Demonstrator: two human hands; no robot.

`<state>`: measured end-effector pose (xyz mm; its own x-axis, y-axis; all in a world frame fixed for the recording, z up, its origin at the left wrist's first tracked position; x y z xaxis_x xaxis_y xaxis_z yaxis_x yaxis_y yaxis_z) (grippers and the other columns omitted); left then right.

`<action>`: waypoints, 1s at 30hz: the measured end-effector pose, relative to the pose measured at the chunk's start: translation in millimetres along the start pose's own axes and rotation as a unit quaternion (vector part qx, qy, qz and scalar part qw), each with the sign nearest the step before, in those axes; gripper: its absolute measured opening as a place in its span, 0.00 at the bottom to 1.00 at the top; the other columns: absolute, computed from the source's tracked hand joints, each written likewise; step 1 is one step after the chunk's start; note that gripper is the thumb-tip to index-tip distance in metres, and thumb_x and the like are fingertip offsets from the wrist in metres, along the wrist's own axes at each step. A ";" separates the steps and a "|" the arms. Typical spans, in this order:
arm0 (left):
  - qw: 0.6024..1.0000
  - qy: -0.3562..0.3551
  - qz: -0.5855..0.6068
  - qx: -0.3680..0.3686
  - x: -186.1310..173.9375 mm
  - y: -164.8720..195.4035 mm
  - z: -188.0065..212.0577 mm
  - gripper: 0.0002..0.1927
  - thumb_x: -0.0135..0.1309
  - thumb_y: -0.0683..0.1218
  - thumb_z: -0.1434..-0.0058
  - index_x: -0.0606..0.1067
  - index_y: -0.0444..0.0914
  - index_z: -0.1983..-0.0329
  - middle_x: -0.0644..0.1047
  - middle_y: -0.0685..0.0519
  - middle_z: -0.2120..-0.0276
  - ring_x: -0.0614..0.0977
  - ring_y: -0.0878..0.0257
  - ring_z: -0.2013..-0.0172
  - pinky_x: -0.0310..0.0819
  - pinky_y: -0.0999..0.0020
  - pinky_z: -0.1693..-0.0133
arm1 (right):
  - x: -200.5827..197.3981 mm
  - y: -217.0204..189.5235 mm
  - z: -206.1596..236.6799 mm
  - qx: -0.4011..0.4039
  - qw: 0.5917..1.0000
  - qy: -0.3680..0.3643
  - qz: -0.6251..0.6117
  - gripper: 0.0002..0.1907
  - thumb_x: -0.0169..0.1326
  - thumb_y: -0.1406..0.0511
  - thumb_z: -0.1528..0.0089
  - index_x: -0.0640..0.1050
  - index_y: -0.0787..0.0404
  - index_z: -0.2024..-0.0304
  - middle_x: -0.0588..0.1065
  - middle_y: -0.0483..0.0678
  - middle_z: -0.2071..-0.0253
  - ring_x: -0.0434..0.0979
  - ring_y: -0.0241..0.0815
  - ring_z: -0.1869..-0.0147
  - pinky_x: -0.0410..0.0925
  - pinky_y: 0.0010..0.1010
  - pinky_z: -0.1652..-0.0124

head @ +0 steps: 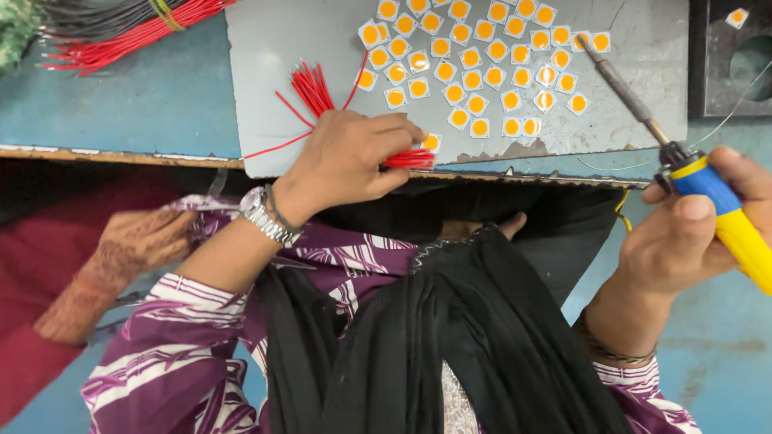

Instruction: The person solders red insulated wires onto small square LED chips one at a time. They hold a bundle of red wires in one hand, position a wire end against an LED chip on the work board, and touch it with a soldering iron held in the other hand, repeating the process across many chips.

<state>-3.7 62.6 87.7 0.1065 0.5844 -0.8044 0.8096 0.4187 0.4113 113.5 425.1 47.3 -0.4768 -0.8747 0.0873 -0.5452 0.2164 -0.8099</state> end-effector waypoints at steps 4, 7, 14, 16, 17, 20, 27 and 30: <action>1.000 -0.005 0.005 0.003 -3.3 -5.5 -0.9 0.12 0.65 0.46 0.46 0.79 0.39 0.61 0.82 0.59 0.56 0.82 0.58 0.69 0.70 0.63 0.73 | 19.1 -2.8 -2.6 -0.013 1.000 -0.003 0.012 0.32 0.63 0.52 0.31 0.70 0.73 0.43 0.70 0.54 0.56 0.73 0.43 0.66 0.69 0.28 0.67; 1.000 -0.017 0.007 -0.011 -3.5 -8.3 -2.5 0.12 0.67 0.47 0.46 0.79 0.39 0.62 0.82 0.60 0.57 0.81 0.58 0.70 0.70 0.63 0.73 | 24.4 -1.1 -4.7 -0.011 0.999 0.020 0.029 0.27 0.63 0.54 0.32 0.71 0.72 0.52 0.67 0.52 0.63 0.67 0.42 0.71 0.61 0.28 0.70; 0.999 -0.019 0.014 -0.025 -10.7 -7.7 -8.5 0.12 0.68 0.47 0.48 0.78 0.38 0.66 0.82 0.59 0.56 0.79 0.57 0.74 0.70 0.64 0.74 | -24.1 -5.9 -36.6 -0.042 0.986 0.133 0.095 0.21 0.59 0.59 0.35 0.74 0.74 0.52 0.72 0.54 0.57 0.69 0.40 0.70 0.60 0.26 0.73; 1.000 -0.015 0.007 -0.026 -11.3 -7.8 -10.2 0.12 0.68 0.46 0.49 0.77 0.38 0.67 0.83 0.60 0.56 0.79 0.57 0.74 0.70 0.64 0.73 | -41.3 -5.7 -44.7 -0.031 0.979 0.166 0.113 0.19 0.58 0.62 0.36 0.74 0.74 0.54 0.73 0.54 0.58 0.67 0.38 0.71 0.59 0.25 0.72; 0.999 -0.014 0.003 -0.029 -10.8 -8.4 -10.9 0.12 0.68 0.46 0.49 0.77 0.39 0.68 0.83 0.61 0.56 0.78 0.57 0.75 0.71 0.63 0.73 | -48.4 -4.9 -48.5 -0.022 0.977 0.176 0.117 0.18 0.57 0.63 0.36 0.74 0.74 0.54 0.73 0.54 0.59 0.65 0.37 0.72 0.58 0.24 0.72; 0.999 -0.016 -0.001 -0.038 -8.9 -9.6 -11.7 0.11 0.67 0.45 0.50 0.77 0.38 0.68 0.83 0.61 0.55 0.78 0.58 0.75 0.71 0.64 0.72 | -46.7 -1.5 -62.7 -0.024 0.980 0.081 0.179 0.16 0.59 0.64 0.32 0.75 0.73 0.50 0.72 0.51 0.59 0.67 0.37 0.69 0.63 0.24 0.66; 0.999 -0.022 -0.006 -0.049 -5.0 -10.2 -13.0 0.10 0.66 0.45 0.51 0.76 0.38 0.70 0.83 0.61 0.56 0.78 0.58 0.77 0.70 0.64 0.74 | 17.5 -3.1 -96.5 -0.108 0.924 -0.173 0.324 0.14 0.62 0.64 0.28 0.79 0.69 0.48 0.78 0.54 0.53 0.77 0.44 0.54 0.67 0.28 0.54; 0.999 -0.014 -0.004 -0.044 -6.3 -8.5 -14.3 0.11 0.66 0.45 0.51 0.76 0.38 0.70 0.83 0.61 0.56 0.78 0.58 0.76 0.71 0.64 0.73 | 43.0 -11.9 -105.6 -0.173 0.909 -0.171 0.338 0.14 0.64 0.64 0.27 0.79 0.69 0.47 0.79 0.55 0.54 0.79 0.46 0.54 0.69 0.31 0.55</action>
<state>-19.6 65.3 95.4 0.1168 0.5612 -0.8194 0.7572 0.4835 0.4391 26.6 430.7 122.0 -0.5737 -0.5613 -0.5965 -0.4195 0.8268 -0.3746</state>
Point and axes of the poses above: each hand's wrist, its own z-axis away from the middle knuckle, its own x-axis out of the palm, y = z × x, the point moved 5 cm from there along -z, towards the middle knuckle
